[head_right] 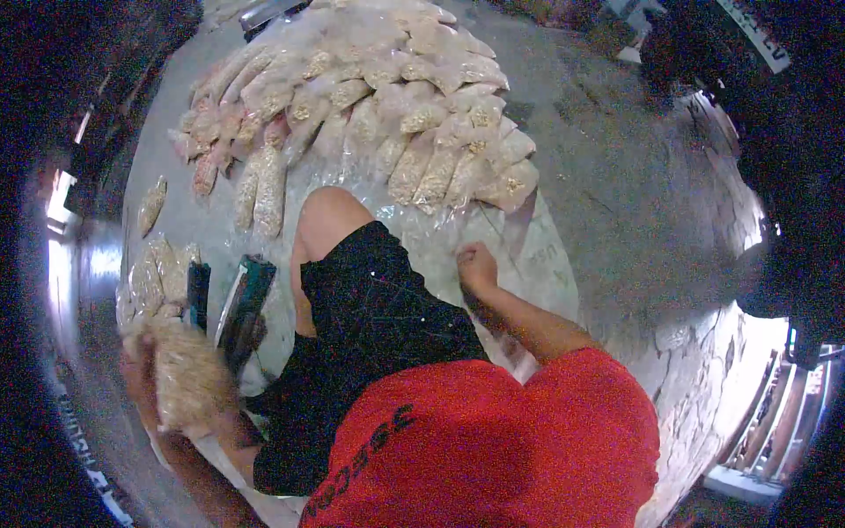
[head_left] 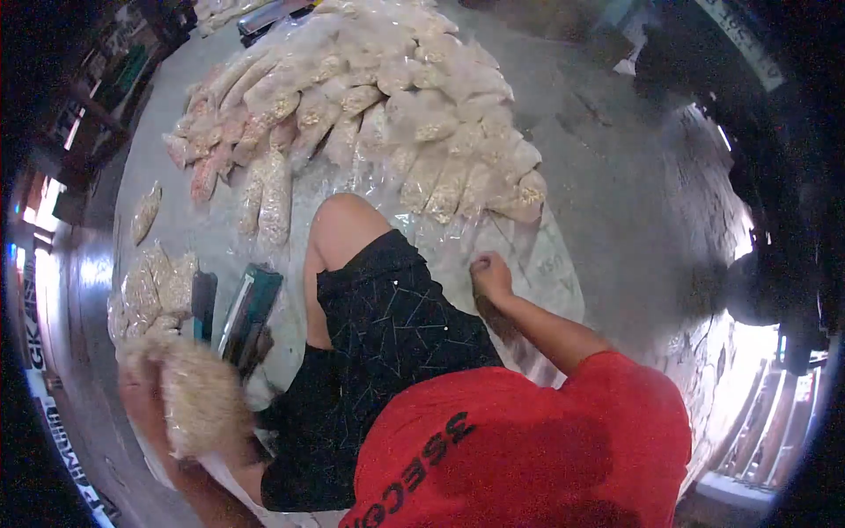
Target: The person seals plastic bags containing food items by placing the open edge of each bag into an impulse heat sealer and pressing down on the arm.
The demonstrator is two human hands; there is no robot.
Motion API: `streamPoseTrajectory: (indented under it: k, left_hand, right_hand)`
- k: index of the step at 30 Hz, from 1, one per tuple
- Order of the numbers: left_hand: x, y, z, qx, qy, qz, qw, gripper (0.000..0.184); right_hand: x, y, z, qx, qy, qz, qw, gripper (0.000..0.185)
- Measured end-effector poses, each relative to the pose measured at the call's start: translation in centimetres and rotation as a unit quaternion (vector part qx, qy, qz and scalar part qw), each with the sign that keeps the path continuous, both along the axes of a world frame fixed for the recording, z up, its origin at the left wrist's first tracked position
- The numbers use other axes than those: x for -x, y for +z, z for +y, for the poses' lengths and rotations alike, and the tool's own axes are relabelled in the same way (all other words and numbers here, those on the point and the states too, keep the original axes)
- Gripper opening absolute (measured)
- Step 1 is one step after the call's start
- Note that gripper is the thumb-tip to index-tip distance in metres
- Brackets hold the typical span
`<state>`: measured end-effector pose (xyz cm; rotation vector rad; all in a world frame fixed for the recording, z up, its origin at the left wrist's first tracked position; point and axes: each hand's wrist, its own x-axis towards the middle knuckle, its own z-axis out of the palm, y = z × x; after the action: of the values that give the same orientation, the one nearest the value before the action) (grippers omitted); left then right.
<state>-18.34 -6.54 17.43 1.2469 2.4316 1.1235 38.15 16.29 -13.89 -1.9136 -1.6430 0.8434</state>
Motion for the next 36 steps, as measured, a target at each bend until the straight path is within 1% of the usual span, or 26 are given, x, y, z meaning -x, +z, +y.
streamPoseTrajectory:
  k: [1,2,3,4,5,6,8,9,11,12,14,16,17,18,20,21,23,24,26,28,30,32,33,34,35,36]
  left_hand:
    - [4.9,0.0,-0.9,-0.042,0.005,-0.056,0.998,0.041]
    - [7.0,0.6,-1.0,-0.044,0.001,-0.053,0.998,0.041]
    - [8.5,1.5,-1.0,-0.125,0.092,-0.144,0.977,0.041]
    - [10.4,1.9,-1.2,-0.203,0.182,-0.233,0.934,0.041]
    - [14.3,0.3,-2.6,-0.204,0.178,-0.232,0.934,0.041]
    - [15.0,-0.6,-2.6,-0.217,0.187,-0.241,0.927,0.042]
    - [11.4,-3.6,-1.3,-0.23,0.197,-0.249,0.92,0.042]
    - [8.9,-5.2,-0.4,-0.232,0.198,-0.258,0.917,0.042]
    - [3.5,-8.1,0.8,-0.227,0.194,-0.28,0.912,0.043]
    - [0.9,-9.1,1.0,-0.221,0.19,-0.29,0.912,0.043]
    - [-4.0,-10.7,1.0,-0.205,0.188,-0.308,0.91,0.044]
    - [-8.6,-11.7,1.0,-0.185,0.176,-0.351,0.901,0.041]
    - [-10.3,-12.4,1.0,-0.167,0.157,-0.393,0.891,0.038]
    - [-11.8,-13.0,1.0,-0.168,0.158,-0.398,0.888,0.038]
    - [-14.1,-14.0,0.7,-0.118,0.122,-0.397,0.902,0.035]
    - [-15.1,-14.5,0.7,-0.12,0.126,-0.399,0.9,0.035]
    - [-16.7,-14.9,1.0,-0.075,0.058,-0.416,0.904,0.033]
    - [-17.4,-14.7,1.3,-0.079,0.063,-0.417,0.903,0.033]
    - [-18.8,-13.7,2.3,0.007,-0.048,-0.354,0.934,0.031]
    - [-20.2,-11.8,3.5,0.003,-0.067,-0.393,0.917,0.028]
    - [-21.1,-10.8,4.3,0.035,-0.145,-0.405,0.902,0.028]
    - [-21.2,-9.4,4.6,0.044,-0.178,-0.412,0.892,0.028]
    - [-20.8,-8.8,4.8,0.059,-0.205,-0.391,0.895,0.041]
    - [-20.5,-8.2,5.0,0.072,-0.231,-0.368,0.898,0.055]
    - [-20.4,-7.4,5.3,0.075,-0.233,-0.368,0.897,0.055]
    - [-20.2,-6.7,5.7,-0.03,-0.24,-0.259,0.935,0.074]
  right_hand:
    - [-0.6,0.0,1.0,-0.012,-0.05,-0.022,0.998,0.029]
    - [-1.1,-0.2,2.2,-0.025,-0.101,-0.043,0.994,0.032]
    - [-1.6,-1.0,3.4,-0.104,-0.096,-0.118,0.983,0.037]
    - [-1.9,-1.7,4.9,-0.181,-0.089,-0.193,0.96,0.042]
    - [-1.6,-0.8,6.2,-0.181,-0.094,-0.191,0.96,0.042]
    - [-1.0,0.7,7.6,-0.175,-0.08,-0.269,0.944,0.046]
    - [-1.2,-1.0,11.3,-0.168,-0.068,-0.345,0.921,0.049]
    - [-2.0,-6.4,14.1,-0.196,-0.107,-0.228,0.948,0.048]
    - [-1.2,-6.5,15.1,-0.219,-0.139,-0.106,0.96,0.047]
    - [0.2,-0.9,14.1,-0.078,-0.123,-0.121,0.982,0.047]
    - [1.2,2.0,12.6,0.066,-0.097,-0.14,0.983,0.046]
    - [-1.2,0.0,10.8,-0.069,-0.009,-0.22,0.973,0.044]
    - [-2.6,-1.1,9.9,-0.069,-0.008,-0.225,0.972,0.044]
    - [-4.0,-2.1,9.0,-0.124,-0.042,-0.234,0.963,0.036]
    - [-5.5,-1.5,7.1,-0.182,-0.071,-0.244,0.95,0.027]
    - [-5.9,0.3,5.9,-0.19,-0.061,-0.21,0.957,0.028]
    - [-6.7,4.0,5.0,-0.2,-0.044,-0.176,0.963,0.03]
    - [-7.2,5.7,5.0,-0.209,-0.021,-0.162,0.964,0.027]
    - [-6.1,10.2,4.6,-0.221,0.005,-0.148,0.964,0.024]
    - [-2.8,15.6,3.6,-0.212,0.075,-0.046,0.973,0.019]
    - [0.2,19.3,1.7,-0.218,0.2,-0.001,0.955,0.015]
    - [4.2,23.5,-0.7,-0.219,0.361,0.019,0.906,0.015]
    - [6.3,25.0,-1.9,-0.211,0.447,0.028,0.869,0.017]
    - [8.4,25.8,-2.9,-0.237,0.508,0.129,0.818,0.023]
    - [10.3,26.6,-3.8,-0.249,0.556,0.129,0.782,0.027]
    - [12.4,26.9,-4.3,-0.254,0.581,0.214,0.743,0.03]
